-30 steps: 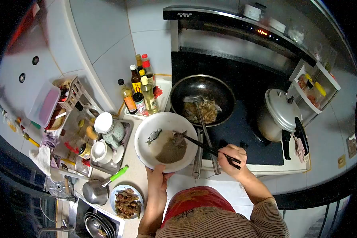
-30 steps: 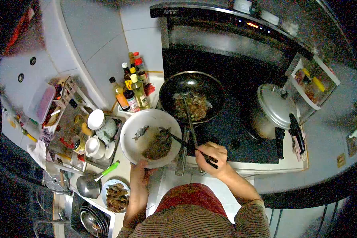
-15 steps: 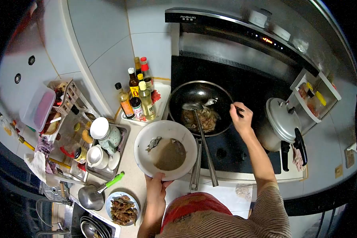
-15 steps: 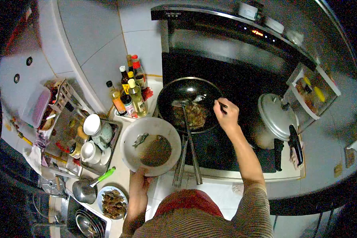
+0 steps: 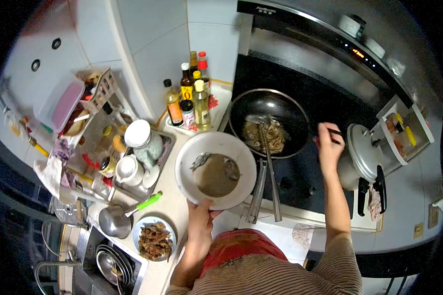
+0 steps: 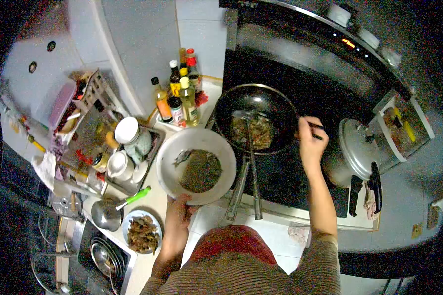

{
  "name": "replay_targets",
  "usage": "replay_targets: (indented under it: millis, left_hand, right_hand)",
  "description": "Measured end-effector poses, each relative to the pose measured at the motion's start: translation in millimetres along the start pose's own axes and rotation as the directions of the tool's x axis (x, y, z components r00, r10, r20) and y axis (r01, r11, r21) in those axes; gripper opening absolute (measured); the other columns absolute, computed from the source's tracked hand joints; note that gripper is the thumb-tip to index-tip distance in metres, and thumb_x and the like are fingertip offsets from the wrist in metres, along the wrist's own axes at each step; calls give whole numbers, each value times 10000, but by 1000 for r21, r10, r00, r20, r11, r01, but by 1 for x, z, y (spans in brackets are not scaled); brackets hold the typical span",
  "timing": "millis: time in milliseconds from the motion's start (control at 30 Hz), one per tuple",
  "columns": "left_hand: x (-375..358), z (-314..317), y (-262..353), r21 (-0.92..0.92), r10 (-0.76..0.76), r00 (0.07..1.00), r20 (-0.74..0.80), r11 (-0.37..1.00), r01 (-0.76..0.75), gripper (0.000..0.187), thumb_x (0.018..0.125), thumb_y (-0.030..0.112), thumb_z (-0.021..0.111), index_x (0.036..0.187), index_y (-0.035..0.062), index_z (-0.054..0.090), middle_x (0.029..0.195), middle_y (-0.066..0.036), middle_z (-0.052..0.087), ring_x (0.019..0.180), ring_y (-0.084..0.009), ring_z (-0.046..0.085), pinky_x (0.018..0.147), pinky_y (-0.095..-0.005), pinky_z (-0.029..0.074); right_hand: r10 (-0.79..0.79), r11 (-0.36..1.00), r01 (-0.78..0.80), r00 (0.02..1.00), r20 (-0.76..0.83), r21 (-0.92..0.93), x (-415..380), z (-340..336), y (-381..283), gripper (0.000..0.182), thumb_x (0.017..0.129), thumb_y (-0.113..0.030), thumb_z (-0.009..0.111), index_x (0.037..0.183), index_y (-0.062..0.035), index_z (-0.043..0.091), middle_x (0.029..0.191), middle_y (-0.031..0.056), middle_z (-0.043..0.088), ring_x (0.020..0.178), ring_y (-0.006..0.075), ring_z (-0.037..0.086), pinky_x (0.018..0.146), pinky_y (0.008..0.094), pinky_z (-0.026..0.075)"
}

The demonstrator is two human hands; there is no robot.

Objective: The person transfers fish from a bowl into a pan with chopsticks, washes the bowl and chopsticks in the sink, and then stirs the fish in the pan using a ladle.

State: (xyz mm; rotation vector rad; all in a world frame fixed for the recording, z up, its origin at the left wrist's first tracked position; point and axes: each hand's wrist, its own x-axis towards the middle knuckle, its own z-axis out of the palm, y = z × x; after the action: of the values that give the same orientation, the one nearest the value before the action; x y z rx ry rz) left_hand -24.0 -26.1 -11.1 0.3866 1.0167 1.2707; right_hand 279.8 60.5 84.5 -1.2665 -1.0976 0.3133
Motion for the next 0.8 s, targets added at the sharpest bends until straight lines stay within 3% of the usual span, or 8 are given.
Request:
replay_targets:
  millis: [100, 200, 300, 400, 500, 600, 733, 800]
  left_hand:
    - [-2, -2, -4, -22, 42, 995, 92, 999, -41, 596, 783, 5, 420, 1327, 81, 190, 1191, -142, 442, 987, -246, 572, 727, -309, 562]
    - [-14, 2, 5, 9, -9, 996, 86, 1000, 9, 586, 790, 34, 444, 1323, 106, 209, 1195, -117, 444, 989, -227, 554, 771, -337, 525]
    - [-22, 1, 4, 35, -21, 995, 93, 999, 18, 556, 794, 49, 458, 1302, 103, 241, 1192, -110, 446, 982, -209, 554, 775, -329, 509]
    - [-35, 3, 13, 86, -46, 987, 154, 996, 33, 519, 801, 69, 467, 1280, 89, 267, 1187, -108, 448, 986, -195, 551, 761, -312, 503]
    - [-42, 0, 14, 102, -42, 974, 223, 995, 19, 513, 806, 82, 465, 1279, 73, 267, 1185, -107, 447, 992, -190, 548, 761, -304, 502]
    - [-49, 0, 15, 87, -30, 963, 267, 996, 7, 525, 809, 89, 460, 1292, 68, 256, 1188, -106, 445, 993, -189, 548, 768, -306, 503]
    - [-51, -3, 17, 113, -46, 950, 308, 994, 11, 544, 810, 85, 450, 1310, 72, 237, 1201, -105, 438, 1002, -190, 547, 781, -316, 502]
    - [-51, -5, 15, 117, -44, 958, 284, 993, 11, 588, 787, 84, 492, 1317, 97, 238, 1187, -120, 470, 969, -231, 570, 728, -340, 538]
  right_hand:
    - [63, 994, -72, 992, 110, 87, -57, -9, -35, 128, 850, -138, 588, 808, -17, 596, 748, 4, 572, 578, 75, 534, 483, 207, 462]
    - [-5, 993, -26, 963, 269, 111, -102, 2, -34, 94, 834, -73, 600, 864, 15, 609, 864, 49, 595, 550, 89, 544, 525, 218, 528]
    - [113, 989, -134, 953, 281, 59, -124, 30, -41, 136, 861, -139, 581, 871, -4, 591, 679, 13, 569, 516, 64, 526, 459, 184, 432]
    - [83, 991, -113, 944, 319, 78, -135, 47, -33, 126, 858, -111, 587, 910, 2, 605, 687, 16, 582, 526, 57, 515, 473, 186, 407]
    - [7, 999, -20, 942, 336, 35, -138, 52, -34, 115, 856, -104, 596, 887, 5, 609, 681, 13, 588, 560, 61, 526, 497, 201, 414]
    - [-162, 983, 180, 923, 349, -22, -142, 48, -45, 83, 811, -43, 630, 873, 11, 619, 716, 69, 629, 610, 95, 581, 552, 226, 469]
    - [-465, 859, 511, 809, 361, -39, -146, 41, -41, 110, 713, 41, 639, 813, 9, 607, 720, 109, 625, 597, 202, 610, 556, 268, 484]
    - [-558, 799, 601, 741, 374, 1, -145, 39, -42, 124, 694, 49, 640, 808, 12, 607, 716, 115, 624, 590, 205, 608, 550, 278, 485]
